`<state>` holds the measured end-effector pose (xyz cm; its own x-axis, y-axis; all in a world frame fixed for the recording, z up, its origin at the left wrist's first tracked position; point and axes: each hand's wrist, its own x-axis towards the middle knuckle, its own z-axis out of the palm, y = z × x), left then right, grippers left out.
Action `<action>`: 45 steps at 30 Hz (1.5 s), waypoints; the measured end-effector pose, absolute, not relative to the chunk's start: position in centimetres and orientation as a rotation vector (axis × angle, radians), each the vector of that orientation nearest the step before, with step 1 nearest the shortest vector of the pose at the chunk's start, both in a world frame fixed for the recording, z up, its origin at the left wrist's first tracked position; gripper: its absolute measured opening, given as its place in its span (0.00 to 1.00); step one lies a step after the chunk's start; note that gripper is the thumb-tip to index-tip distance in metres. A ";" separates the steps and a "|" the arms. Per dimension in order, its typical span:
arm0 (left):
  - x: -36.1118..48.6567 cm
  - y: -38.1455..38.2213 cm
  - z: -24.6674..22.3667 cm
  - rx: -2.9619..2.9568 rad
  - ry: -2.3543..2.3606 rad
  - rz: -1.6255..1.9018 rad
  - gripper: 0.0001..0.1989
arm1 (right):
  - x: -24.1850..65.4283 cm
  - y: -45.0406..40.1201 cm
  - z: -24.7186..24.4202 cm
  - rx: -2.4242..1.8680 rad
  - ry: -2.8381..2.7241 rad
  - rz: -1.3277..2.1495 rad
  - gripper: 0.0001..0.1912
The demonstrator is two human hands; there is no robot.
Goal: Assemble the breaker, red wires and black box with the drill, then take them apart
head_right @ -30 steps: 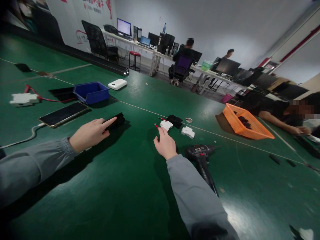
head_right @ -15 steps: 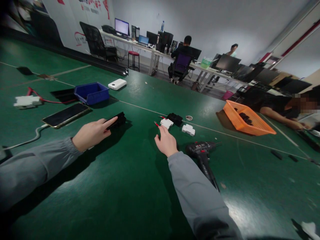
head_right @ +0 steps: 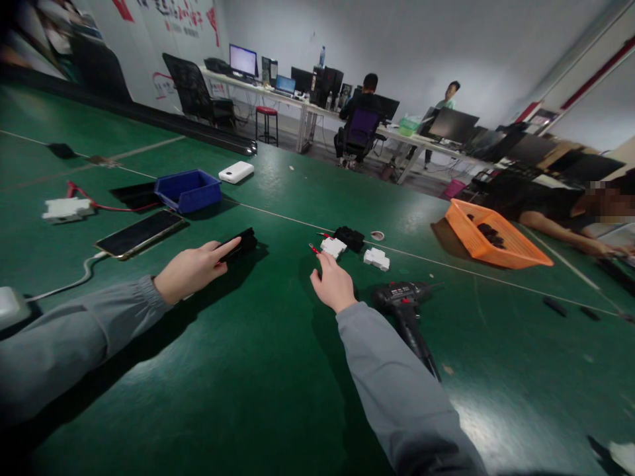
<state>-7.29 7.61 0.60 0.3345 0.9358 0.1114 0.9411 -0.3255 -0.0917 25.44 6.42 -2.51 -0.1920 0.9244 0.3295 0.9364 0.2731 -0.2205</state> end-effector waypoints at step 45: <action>-7.5 7.7 0.9 -2.428 -1.658 -0.226 0.32 | 25.7 6.4 -2.7 -1.661 -2.164 -0.012 0.21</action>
